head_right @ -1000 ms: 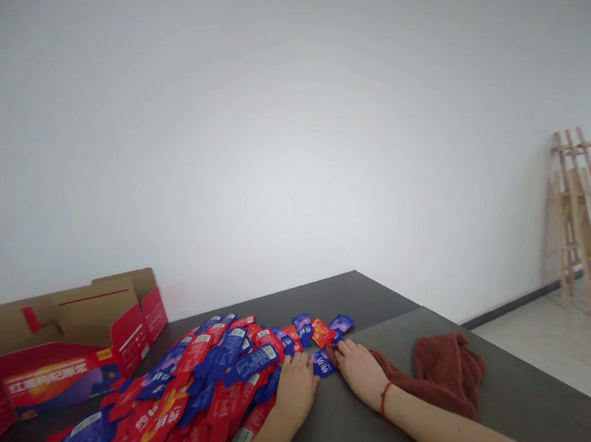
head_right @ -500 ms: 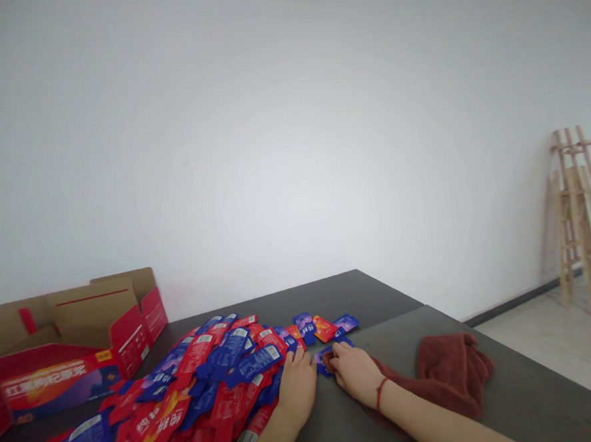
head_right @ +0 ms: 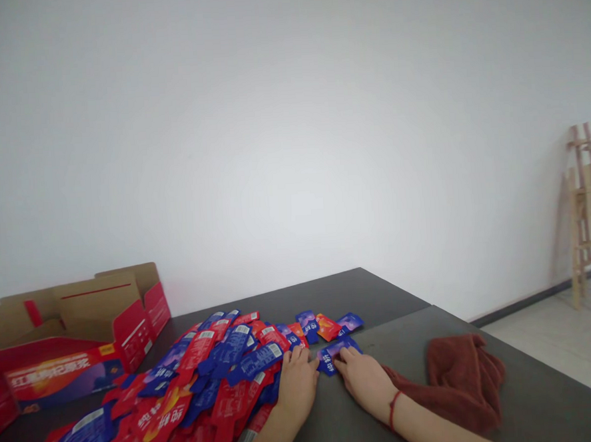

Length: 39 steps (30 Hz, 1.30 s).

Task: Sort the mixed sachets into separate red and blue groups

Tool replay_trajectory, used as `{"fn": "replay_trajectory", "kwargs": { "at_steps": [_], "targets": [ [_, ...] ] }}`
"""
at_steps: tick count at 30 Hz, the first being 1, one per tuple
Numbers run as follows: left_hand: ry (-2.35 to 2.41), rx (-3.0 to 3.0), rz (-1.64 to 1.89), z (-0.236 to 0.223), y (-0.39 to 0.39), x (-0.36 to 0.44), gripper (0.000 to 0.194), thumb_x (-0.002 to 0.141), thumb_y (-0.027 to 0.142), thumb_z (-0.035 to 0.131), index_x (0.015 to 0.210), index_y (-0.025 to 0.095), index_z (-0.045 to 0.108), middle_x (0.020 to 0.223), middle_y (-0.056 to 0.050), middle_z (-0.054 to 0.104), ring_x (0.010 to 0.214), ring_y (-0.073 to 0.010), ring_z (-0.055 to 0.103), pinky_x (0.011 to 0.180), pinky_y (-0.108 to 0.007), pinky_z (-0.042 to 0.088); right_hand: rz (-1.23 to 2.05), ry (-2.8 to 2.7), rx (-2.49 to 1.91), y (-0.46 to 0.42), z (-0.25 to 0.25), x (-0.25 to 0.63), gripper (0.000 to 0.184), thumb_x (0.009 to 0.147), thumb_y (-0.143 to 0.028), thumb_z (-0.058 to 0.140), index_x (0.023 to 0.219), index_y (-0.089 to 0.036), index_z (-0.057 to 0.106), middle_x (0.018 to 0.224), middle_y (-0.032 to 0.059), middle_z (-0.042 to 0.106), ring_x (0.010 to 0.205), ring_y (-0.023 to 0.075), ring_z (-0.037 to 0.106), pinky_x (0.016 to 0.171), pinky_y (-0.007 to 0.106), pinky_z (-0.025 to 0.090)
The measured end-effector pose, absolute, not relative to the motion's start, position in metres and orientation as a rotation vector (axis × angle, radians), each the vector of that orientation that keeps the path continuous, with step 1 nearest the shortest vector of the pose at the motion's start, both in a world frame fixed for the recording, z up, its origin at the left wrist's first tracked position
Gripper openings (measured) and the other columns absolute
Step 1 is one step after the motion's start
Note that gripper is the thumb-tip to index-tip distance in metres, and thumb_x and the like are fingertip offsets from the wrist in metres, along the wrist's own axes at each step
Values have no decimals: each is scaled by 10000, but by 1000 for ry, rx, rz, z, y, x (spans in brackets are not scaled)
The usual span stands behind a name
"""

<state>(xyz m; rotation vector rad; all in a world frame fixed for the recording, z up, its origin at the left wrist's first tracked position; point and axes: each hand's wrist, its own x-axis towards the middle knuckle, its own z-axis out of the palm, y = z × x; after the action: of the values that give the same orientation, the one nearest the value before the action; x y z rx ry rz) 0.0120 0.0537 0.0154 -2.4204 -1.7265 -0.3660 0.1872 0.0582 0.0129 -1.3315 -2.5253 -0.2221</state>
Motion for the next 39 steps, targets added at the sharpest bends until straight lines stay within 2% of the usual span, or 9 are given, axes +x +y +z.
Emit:
{"fn": "replay_trajectory", "kwargs": {
  "at_steps": [4,11,14,17,22,28,32,35,39],
  "targets": [
    [-1736,-2393,-389,12,56,12,363,910,160,393,1157,262,639,1091,-86,611,1110,-283,468,968,-471,326,-211,-2562,-1294,45,13,202,309,887,-121,409,988,-218,685,956,64,637,879,209,592,742,289,469],
    [-1716,-2392,-372,15,58,16,331,915,158,399,1053,235,690,1073,-89,617,1104,-270,473,980,-466,319,-294,-2339,-1664,75,26,198,302,857,-71,410,986,-137,674,1028,140,624,940,236,583,766,291,463],
    [-1729,-2391,-355,15,58,17,357,915,124,371,1062,213,684,1078,-100,616,1103,-270,481,962,-454,337,-287,-2433,-1607,77,23,173,305,850,-57,404,972,-125,675,1044,148,631,966,249,577,766,296,466],
    [-1730,-2400,-349,15,57,17,353,910,117,375,1063,202,681,1079,-106,617,1099,-272,487,956,-455,341,-249,-2546,-1479,70,19,154,329,850,-54,398,997,-147,677,1019,106,653,956,232,578,798,294,462],
    [-1747,-2395,-374,15,54,15,366,919,123,362,1081,216,676,1077,-104,616,1076,-267,496,940,-453,351,-135,-2637,-1182,52,10,171,357,804,-67,435,1066,-160,659,1050,93,654,1009,235,558,884,324,435],
    [-1746,-2383,-409,15,58,15,367,920,123,368,1013,222,710,1053,-97,623,1059,-262,494,935,-445,349,-156,-2445,-1408,64,19,211,340,830,-69,387,1007,-141,668,1006,111,664,983,244,566,899,350,427],
    [-1739,-2377,-405,18,57,16,354,921,137,377,1017,219,709,1046,-105,623,1058,-273,491,930,-457,349,-139,-2415,-1455,82,30,189,293,816,-61,412,948,-91,672,995,157,663,1003,268,561,923,360,408],
    [-1742,-2374,-387,20,54,15,362,921,132,366,1007,214,708,1040,-104,624,1053,-272,495,926,-456,355,-116,-2445,-1420,79,28,159,277,817,-67,422,921,-109,675,973,139,669,982,258,570,912,342,415],
    [-1752,-2366,-378,20,52,14,366,914,118,362,977,207,712,1029,-105,624,1056,-271,496,931,-458,353,-75,-2504,-1293,58,18,147,293,799,-76,450,1000,-126,657,1021,117,661,999,245,564,933,336,407]
  ]
}}
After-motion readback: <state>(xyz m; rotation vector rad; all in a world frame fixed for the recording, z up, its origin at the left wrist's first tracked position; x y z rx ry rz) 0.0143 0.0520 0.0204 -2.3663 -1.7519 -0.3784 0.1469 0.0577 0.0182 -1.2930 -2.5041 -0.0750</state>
